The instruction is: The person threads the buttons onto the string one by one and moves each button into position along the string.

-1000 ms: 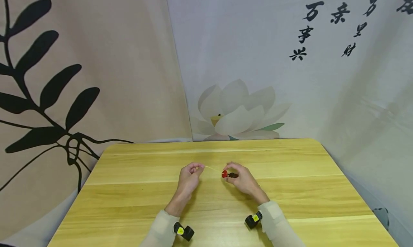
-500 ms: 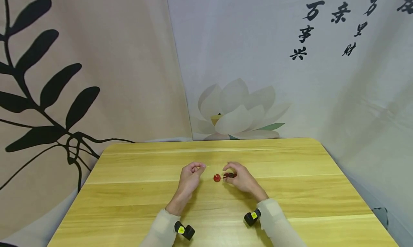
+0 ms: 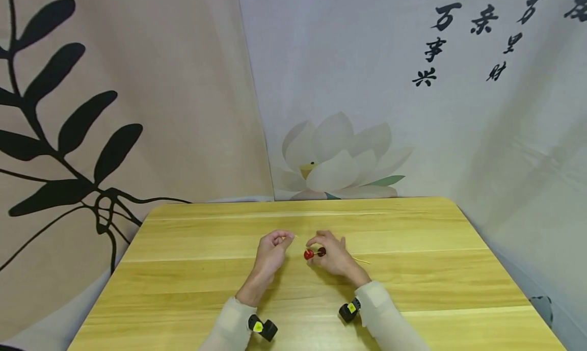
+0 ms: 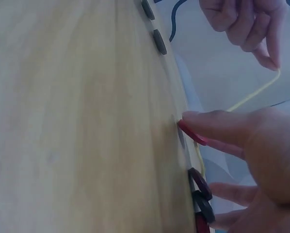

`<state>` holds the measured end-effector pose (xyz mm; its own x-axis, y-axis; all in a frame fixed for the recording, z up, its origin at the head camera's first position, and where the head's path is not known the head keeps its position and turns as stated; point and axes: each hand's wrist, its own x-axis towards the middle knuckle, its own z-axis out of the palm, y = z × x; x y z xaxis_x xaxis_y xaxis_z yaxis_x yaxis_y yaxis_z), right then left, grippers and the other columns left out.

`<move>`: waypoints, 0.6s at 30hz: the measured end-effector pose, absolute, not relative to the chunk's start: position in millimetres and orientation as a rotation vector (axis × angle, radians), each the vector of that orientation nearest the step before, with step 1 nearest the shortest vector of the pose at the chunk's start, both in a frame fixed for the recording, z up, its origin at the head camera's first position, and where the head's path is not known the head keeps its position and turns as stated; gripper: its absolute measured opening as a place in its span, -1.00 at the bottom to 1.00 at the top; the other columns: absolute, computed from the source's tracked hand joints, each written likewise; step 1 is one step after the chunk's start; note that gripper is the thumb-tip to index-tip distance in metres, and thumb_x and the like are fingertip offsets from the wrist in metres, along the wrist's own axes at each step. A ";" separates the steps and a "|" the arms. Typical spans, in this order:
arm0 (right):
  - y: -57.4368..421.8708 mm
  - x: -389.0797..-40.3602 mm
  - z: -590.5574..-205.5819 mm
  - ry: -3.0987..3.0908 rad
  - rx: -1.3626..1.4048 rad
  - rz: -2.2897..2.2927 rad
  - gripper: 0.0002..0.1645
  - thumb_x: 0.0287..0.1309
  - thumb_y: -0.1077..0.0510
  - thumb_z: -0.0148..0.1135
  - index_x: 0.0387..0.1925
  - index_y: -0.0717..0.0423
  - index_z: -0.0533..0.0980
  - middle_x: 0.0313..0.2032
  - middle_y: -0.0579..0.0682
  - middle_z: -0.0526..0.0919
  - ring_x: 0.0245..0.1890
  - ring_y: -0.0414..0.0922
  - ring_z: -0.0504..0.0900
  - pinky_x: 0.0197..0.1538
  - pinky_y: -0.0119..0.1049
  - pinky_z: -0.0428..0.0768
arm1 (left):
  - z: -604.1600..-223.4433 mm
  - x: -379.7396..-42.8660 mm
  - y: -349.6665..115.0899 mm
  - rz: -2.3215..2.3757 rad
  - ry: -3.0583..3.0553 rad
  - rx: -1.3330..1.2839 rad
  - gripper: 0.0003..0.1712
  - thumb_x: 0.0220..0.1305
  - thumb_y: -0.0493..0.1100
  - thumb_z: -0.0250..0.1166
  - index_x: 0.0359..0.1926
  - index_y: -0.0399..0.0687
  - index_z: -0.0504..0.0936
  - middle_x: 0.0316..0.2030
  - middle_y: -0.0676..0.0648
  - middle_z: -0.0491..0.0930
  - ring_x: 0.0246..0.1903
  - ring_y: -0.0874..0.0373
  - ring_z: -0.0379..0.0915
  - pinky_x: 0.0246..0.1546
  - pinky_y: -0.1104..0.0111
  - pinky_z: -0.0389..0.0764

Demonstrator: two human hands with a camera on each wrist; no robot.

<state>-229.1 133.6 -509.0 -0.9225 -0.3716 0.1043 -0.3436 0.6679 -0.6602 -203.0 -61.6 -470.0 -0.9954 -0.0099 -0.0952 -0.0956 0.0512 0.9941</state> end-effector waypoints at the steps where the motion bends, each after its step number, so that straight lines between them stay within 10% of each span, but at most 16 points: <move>1: 133.6 -228.8 -508.9 2.834 -0.611 -1.112 -0.61 -0.03 0.14 0.55 -0.11 -0.01 0.63 0.30 0.34 0.38 0.32 0.34 0.32 0.20 0.63 -0.19 | -469.7 -203.1 -61.4 2.117 2.234 -0.112 -0.75 0.40 -0.15 0.23 -0.08 -0.26 0.64 -0.63 0.12 0.21 -0.71 0.29 0.04 -0.70 0.51 0.10; 18: 136.0 -229.1 -511.6 2.846 -0.694 -1.062 -0.67 -0.03 0.16 0.54 -0.15 0.00 0.68 0.26 0.32 0.42 0.26 0.33 0.41 0.14 0.68 -0.17 | -467.2 -203.6 -59.0 2.108 2.233 -0.093 -0.72 0.41 -0.14 0.23 -0.05 -0.30 0.62 -0.62 0.11 0.22 -0.69 0.28 0.04 -0.69 0.50 0.09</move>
